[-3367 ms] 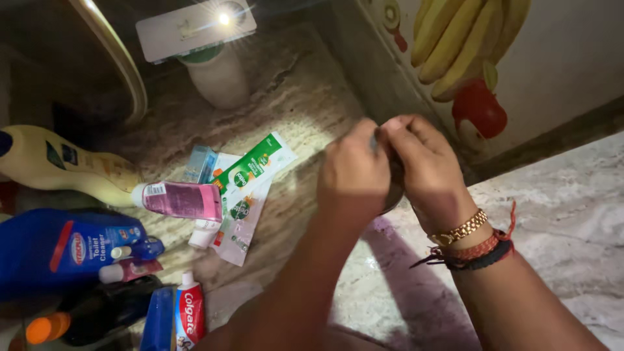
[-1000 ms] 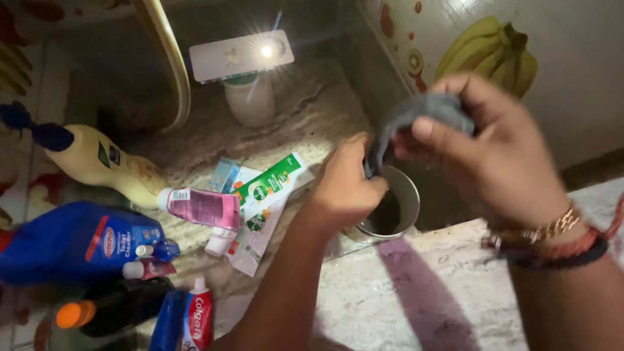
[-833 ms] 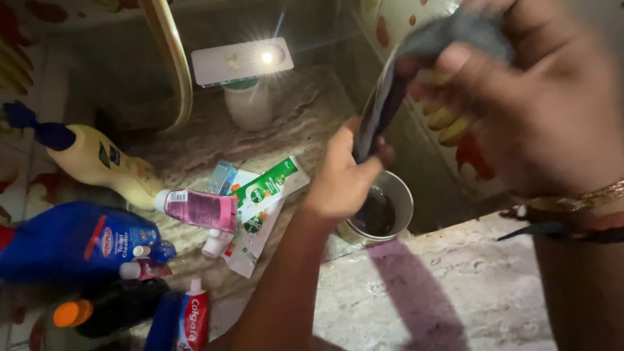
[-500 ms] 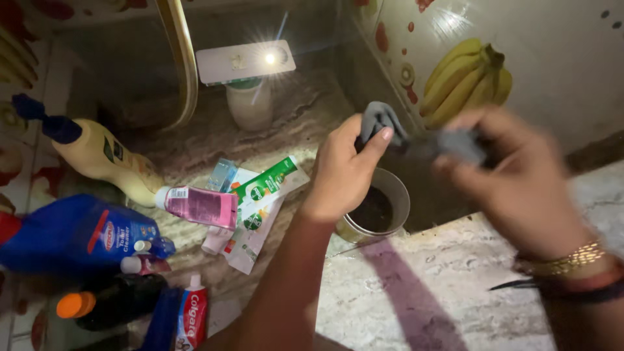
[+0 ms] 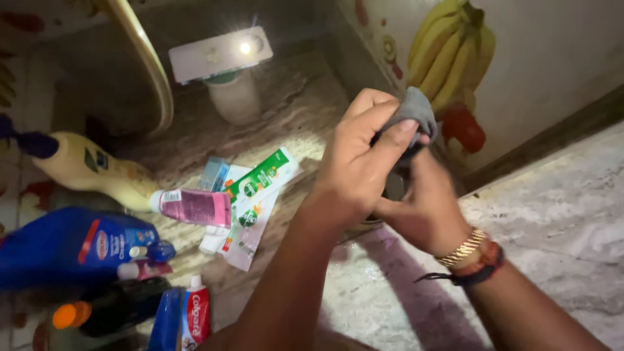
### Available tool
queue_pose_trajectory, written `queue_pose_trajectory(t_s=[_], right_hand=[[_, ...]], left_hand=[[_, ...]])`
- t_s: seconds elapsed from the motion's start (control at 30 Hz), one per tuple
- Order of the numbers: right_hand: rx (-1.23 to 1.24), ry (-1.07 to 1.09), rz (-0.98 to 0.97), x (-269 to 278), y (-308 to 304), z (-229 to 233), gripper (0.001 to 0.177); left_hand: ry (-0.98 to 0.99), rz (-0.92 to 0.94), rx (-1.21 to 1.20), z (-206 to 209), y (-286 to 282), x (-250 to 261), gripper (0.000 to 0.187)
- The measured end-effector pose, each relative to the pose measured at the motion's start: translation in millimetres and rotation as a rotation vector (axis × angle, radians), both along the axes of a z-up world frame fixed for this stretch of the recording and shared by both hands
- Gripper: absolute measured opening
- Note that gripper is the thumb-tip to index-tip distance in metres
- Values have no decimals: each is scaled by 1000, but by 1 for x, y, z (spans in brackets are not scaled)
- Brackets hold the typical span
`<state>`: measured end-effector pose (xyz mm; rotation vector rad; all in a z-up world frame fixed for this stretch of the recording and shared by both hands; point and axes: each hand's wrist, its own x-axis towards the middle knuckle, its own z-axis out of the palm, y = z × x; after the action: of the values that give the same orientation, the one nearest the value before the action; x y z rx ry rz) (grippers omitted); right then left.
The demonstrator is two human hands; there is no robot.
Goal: The person repeatedly wipes a tiled wall with a cloth, dipping it into a small metal cup of water between wipes. The person cleans the wall area above and below a countertop, moving the cloth across the fruit-patterned tiles.
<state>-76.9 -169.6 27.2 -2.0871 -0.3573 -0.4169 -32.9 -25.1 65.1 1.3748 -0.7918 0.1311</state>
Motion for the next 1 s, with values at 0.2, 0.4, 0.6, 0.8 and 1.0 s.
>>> queue_pose_trajectory(t_s=[0.2, 0.4, 0.6, 0.8, 1.0], right_hand=[[115, 238, -99, 9, 2, -24, 25], [-125, 465, -238, 18, -7, 16, 17], [99, 484, 32, 12, -4, 45, 23], [42, 335, -88, 11, -16, 48, 27], [268, 249, 132, 12, -6, 14, 39]], left_hand=[[118, 41, -105, -20, 3, 13, 28], [114, 975, 733, -9, 27, 19, 23], [-452, 309, 510, 16, 31, 2, 62], [144, 306, 758, 10, 27, 3, 31], [267, 182, 147, -30, 12, 13, 24]])
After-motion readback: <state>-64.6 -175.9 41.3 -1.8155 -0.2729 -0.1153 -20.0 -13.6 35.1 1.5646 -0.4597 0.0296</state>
